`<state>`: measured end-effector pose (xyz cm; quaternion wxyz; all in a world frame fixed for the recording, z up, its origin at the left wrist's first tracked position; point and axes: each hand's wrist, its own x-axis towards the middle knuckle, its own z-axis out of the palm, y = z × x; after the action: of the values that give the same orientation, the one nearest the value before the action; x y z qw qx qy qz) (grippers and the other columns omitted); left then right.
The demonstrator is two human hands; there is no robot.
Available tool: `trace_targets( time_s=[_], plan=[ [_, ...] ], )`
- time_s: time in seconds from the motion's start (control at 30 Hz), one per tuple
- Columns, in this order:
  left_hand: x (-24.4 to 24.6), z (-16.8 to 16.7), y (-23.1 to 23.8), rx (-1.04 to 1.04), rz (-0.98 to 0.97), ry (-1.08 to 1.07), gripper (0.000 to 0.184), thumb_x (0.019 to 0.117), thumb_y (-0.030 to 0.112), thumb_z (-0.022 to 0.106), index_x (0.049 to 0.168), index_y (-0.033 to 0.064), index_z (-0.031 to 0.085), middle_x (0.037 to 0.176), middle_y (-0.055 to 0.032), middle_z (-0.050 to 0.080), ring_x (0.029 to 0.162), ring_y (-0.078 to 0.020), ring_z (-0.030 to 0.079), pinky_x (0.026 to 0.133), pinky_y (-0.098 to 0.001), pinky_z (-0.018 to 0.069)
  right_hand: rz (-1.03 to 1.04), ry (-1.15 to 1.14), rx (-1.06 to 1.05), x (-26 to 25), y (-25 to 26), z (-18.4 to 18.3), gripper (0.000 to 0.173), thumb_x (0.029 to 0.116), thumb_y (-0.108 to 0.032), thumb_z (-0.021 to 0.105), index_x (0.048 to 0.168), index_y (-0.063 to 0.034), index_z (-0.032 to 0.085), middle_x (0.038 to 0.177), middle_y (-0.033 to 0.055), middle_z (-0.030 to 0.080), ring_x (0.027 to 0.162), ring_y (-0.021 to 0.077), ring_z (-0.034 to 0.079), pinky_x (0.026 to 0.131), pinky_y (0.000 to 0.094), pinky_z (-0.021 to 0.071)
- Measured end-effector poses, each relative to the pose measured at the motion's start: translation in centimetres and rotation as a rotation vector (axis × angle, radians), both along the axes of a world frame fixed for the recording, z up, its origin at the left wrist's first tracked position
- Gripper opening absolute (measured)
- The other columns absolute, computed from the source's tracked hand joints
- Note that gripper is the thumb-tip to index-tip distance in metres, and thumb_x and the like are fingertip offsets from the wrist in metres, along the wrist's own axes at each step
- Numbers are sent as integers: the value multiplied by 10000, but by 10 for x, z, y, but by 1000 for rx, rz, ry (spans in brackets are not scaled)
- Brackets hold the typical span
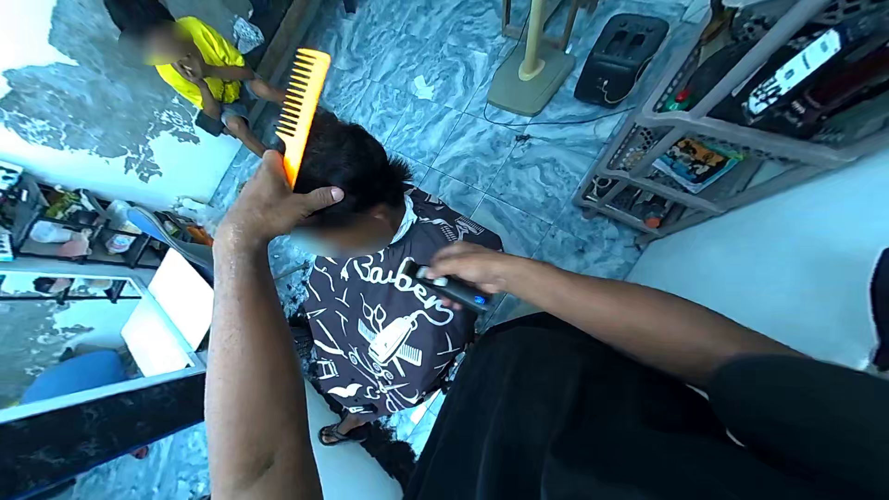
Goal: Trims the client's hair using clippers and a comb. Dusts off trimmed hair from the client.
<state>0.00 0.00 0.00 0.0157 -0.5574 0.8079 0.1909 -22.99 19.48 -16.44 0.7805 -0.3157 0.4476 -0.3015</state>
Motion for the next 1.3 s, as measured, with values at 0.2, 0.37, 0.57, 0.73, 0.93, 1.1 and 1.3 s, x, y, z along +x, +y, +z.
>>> trace_targets(
  time_s=[0.2, 0.37, 0.57, 0.73, 0.93, 1.1, 1.3],
  plan=[
    [97, -78, 98, -637, 706, 1464, 557, 1129, 413, 197, 1511, 22, 310, 1330, -124, 630, 1048, -228, 684, 883, -415, 583, -543, -174, 173, -202, 93, -96, 434, 1112, -421, 276, 1298, -170, 577, 939, 28, 714, 700, 150, 697, 550, 326, 609],
    [102, -217, 265, -1039, 1729, 1728, 610, 1065, 615, 134, 982, 105, 459, 702, -48, 547, 612, -202, 595, 571, -421, 550, -813, -183, 128, -323, 144, -142, 543, 1061, -618, 215, 1230, -324, 641, 823, -41, 708, 610, 100, 659, 483, 294, 561],
    [-17, -180, 241, -911, 1577, 1947, 580, 1059, 642, 189, 795, 206, 466, 575, 43, 486, 521, -129, 538, 533, -336, 518, -618, -5, 95, -353, 61, -131, 564, 1058, -649, 230, 1085, -291, 664, 617, -89, 580, 428, 54, 509, 389, 253, 483],
    [-92, -91, 155, -770, 929, 2123, 657, 1046, 656, 54, 783, 210, 459, 527, 48, 443, 453, -117, 484, 472, -302, 495, -358, 108, -54, -311, -42, -74, 249, 1097, -436, 389, 1196, -235, 500, 649, -80, 530, 430, 72, 494, 397, 278, 509],
    [-109, -141, 127, -775, 1006, 1824, 617, 1089, 582, 164, 795, 143, 485, 515, 14, 487, 427, -148, 519, 452, -338, 515, -344, -20, -165, -273, -65, -47, 208, 1115, -341, 374, 1241, -189, 440, 695, -32, 554, 431, 113, 530, 382, 309, 531],
    [-107, -228, 185, -669, 1406, 1620, 615, 1068, 632, 249, 837, 131, 521, 561, 15, 534, 475, -156, 579, 502, -363, 557, -382, 110, -59, -284, -10, -93, 326, 1102, -395, 381, 1342, -179, 422, 768, 0, 615, 464, 154, 591, 417, 363, 577],
    [-89, -122, 147, -851, 951, 1848, 632, 1103, 527, 107, 780, 140, 488, 503, 9, 500, 422, -157, 542, 455, -338, 536, -421, 176, 113, -314, 40, -124, 597, 1087, -567, 135, 1266, -191, 564, 715, -4, 661, 437, 119, 566, 371, 303, 502]
  ],
)
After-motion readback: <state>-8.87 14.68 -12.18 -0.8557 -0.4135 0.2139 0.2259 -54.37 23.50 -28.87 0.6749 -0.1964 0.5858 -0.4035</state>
